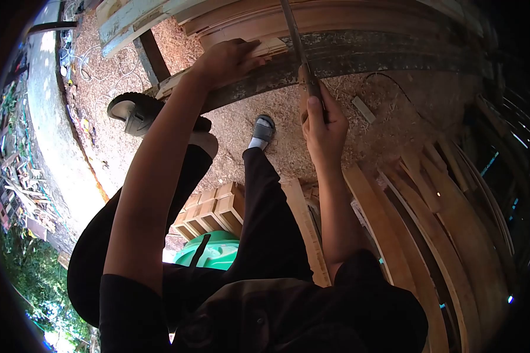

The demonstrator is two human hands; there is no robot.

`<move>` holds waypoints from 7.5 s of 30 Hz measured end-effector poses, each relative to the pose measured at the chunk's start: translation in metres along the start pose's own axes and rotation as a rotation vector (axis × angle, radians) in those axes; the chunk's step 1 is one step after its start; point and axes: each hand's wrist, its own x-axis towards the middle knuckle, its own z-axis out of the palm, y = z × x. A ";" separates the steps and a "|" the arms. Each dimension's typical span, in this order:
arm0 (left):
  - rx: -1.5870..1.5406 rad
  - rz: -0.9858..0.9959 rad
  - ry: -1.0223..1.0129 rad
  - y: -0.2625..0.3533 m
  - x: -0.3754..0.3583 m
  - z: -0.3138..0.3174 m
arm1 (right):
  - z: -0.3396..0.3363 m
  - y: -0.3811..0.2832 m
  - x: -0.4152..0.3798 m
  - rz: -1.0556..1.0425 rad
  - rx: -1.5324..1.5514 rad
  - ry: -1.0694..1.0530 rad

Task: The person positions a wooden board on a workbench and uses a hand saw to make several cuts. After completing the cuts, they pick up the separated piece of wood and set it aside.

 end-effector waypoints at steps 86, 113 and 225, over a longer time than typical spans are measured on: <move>0.243 -0.104 -0.024 0.026 -0.006 -0.006 | 0.012 -0.070 -0.044 -0.287 -0.149 -0.084; 0.300 0.062 0.422 0.025 -0.005 0.047 | -0.006 0.043 -0.009 -0.591 -0.403 0.032; 0.304 -0.854 0.401 0.017 0.070 0.067 | 0.000 0.016 0.050 0.365 -0.551 -0.054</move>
